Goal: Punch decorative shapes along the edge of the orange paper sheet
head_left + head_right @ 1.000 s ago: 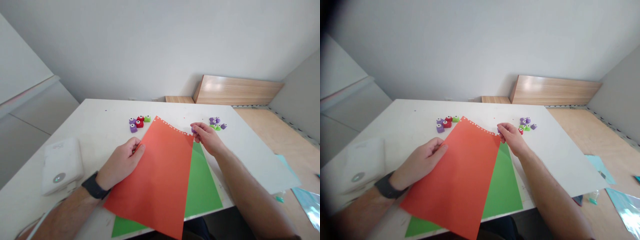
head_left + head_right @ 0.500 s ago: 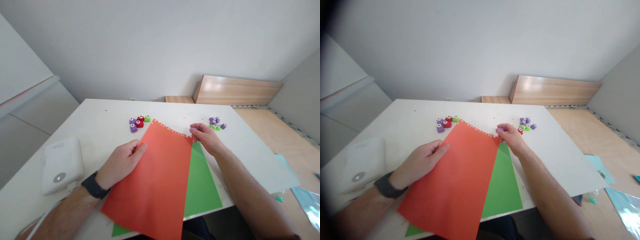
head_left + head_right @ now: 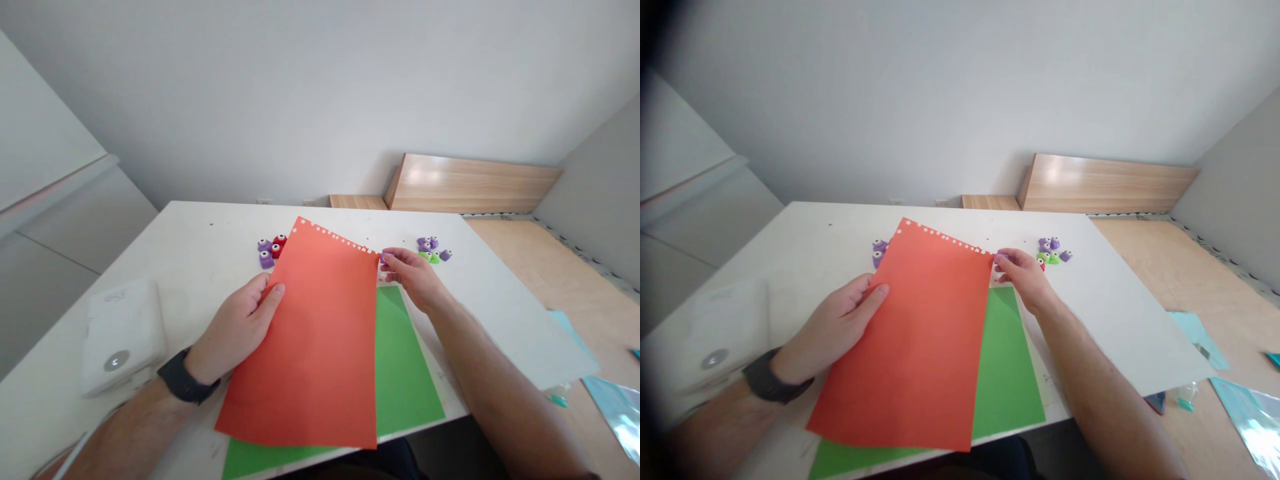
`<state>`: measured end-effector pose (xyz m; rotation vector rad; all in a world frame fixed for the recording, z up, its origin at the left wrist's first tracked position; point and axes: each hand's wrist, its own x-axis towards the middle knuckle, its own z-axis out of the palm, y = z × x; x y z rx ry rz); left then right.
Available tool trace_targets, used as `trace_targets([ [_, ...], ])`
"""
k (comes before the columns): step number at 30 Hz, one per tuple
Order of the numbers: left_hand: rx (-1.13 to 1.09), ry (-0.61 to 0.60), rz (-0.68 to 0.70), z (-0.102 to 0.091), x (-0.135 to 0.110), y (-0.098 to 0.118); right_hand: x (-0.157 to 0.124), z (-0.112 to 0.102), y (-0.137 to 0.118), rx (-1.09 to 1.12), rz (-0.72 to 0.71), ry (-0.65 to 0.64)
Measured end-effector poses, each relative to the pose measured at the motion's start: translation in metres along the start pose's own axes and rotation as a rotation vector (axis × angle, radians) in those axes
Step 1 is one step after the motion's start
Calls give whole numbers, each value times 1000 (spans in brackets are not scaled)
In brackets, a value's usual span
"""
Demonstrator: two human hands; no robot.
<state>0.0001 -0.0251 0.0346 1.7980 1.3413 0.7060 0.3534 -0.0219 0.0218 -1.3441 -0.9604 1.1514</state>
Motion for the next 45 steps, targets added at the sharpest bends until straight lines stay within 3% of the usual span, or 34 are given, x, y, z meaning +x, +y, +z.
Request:
trace_targets([
  [15, -129, -5, -68, 0, 0, -2, -6, 3, -5, 151, 28, -103],
  [45, -161, -26, -48, 0, -1, -7, -6, 5, -4, 218, 26, -99],
])
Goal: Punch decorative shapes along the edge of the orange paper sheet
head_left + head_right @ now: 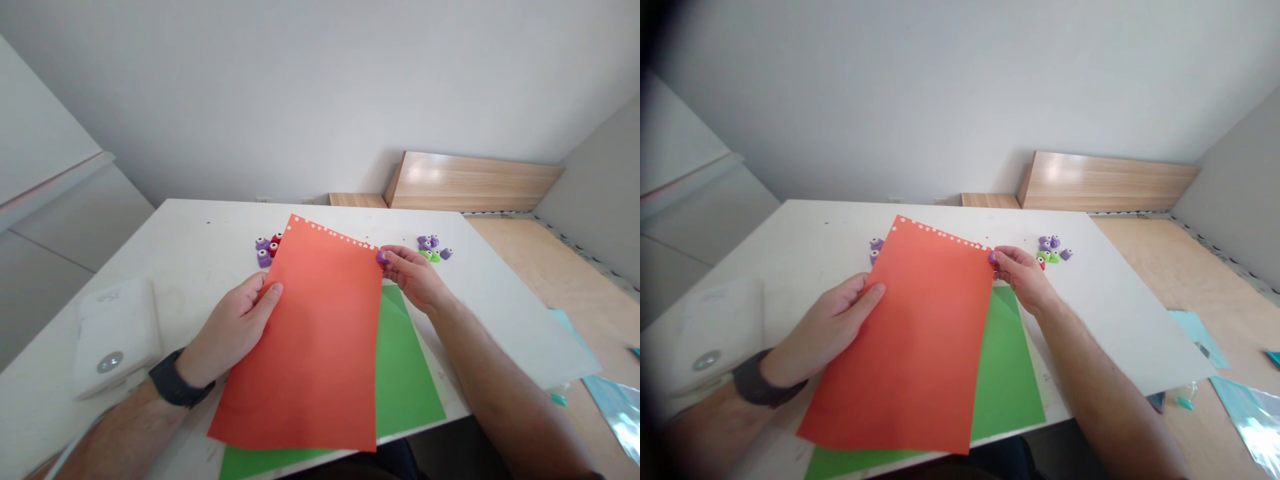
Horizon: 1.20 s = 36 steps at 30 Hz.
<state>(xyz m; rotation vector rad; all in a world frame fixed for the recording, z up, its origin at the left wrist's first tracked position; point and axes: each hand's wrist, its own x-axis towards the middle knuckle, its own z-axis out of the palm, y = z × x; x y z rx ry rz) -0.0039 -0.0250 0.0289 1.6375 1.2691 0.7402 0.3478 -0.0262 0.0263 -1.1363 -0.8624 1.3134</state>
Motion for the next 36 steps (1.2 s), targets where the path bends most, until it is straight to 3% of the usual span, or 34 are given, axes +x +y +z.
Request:
trace_targets([
  [20, 13, -7, 8, 0, -2, 7, 0, 2, 0, -5, 12, -11],
  [32, 10, -15, 21, 0, -3, 8, 0, 1, 0, -26, 32, -81],
  [36, 25, -7, 17, 0, -3, 8, 0, 2, 0, 6, 54, -45],
])
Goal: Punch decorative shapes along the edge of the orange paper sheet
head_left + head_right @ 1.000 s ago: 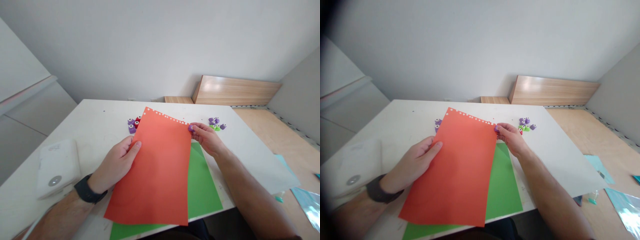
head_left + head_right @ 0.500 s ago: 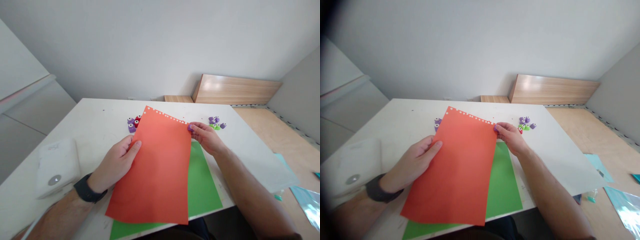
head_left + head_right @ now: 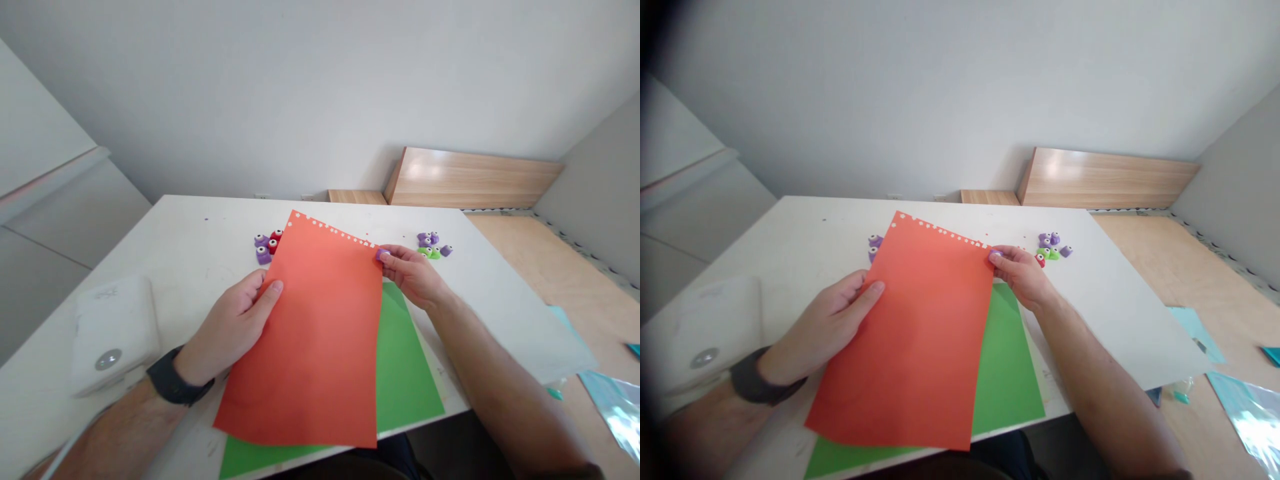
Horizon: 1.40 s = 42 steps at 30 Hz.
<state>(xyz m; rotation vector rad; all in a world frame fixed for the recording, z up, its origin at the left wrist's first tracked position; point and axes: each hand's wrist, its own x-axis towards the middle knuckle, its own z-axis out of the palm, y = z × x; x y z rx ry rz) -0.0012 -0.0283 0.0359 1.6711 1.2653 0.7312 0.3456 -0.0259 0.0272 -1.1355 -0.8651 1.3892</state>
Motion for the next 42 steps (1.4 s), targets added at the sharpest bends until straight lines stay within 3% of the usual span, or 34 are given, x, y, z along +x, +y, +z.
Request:
trace_targets([
  [18, 0, -6, -3, -1, 0, 1, 1, -3, 2, 7, 35, -58],
  [29, 22, -1, -14, -1, 0, 1, -1, -2, 1, 53, 61, -12],
  [42, -22, -5, -12, -1, -1, 0, 1, -4, 2, -4, 47, -44],
])
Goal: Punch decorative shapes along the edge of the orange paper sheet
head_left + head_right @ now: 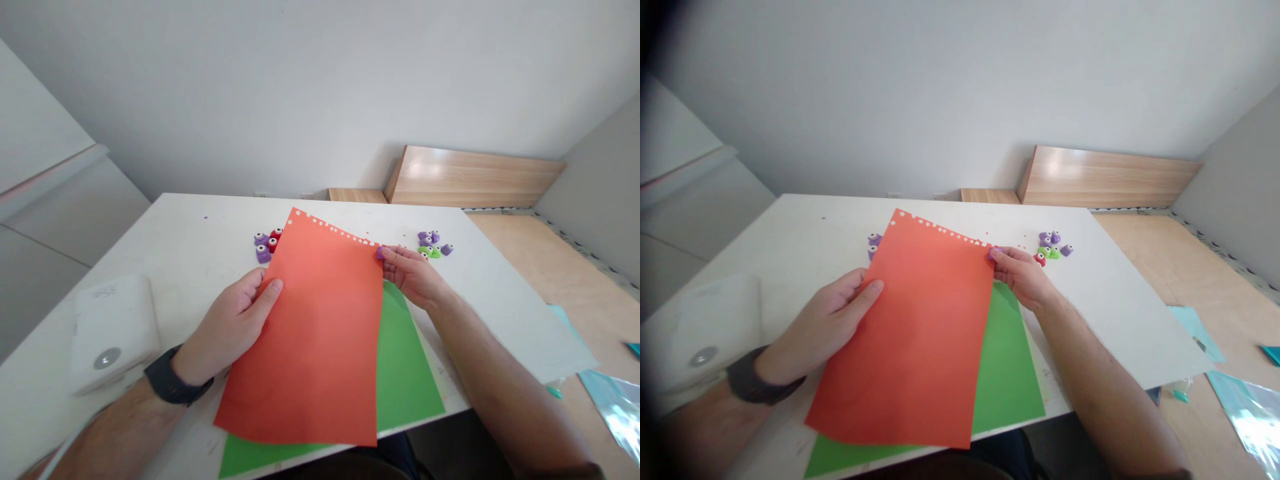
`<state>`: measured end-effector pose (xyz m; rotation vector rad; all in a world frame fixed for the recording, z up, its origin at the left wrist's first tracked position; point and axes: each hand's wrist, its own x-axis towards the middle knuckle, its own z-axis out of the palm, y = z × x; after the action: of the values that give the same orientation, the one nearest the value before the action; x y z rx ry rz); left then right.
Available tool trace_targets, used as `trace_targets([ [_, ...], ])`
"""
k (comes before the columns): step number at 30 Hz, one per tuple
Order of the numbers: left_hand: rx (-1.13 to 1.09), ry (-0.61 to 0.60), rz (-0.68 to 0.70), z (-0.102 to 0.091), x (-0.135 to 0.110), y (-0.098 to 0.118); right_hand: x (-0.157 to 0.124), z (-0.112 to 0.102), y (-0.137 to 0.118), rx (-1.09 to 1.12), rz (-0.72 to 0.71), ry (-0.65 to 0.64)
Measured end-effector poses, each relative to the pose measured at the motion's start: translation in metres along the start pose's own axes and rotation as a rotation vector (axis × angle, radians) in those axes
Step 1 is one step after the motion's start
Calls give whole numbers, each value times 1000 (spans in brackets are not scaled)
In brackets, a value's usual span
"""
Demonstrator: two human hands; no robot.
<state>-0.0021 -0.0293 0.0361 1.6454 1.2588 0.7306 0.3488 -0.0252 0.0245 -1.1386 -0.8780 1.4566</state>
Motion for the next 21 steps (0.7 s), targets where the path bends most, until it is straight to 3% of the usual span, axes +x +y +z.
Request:
trace_targets([
  [21, 19, -8, 8, 0, 1, 0, 3, -1, 2, 7, -27, 27],
])
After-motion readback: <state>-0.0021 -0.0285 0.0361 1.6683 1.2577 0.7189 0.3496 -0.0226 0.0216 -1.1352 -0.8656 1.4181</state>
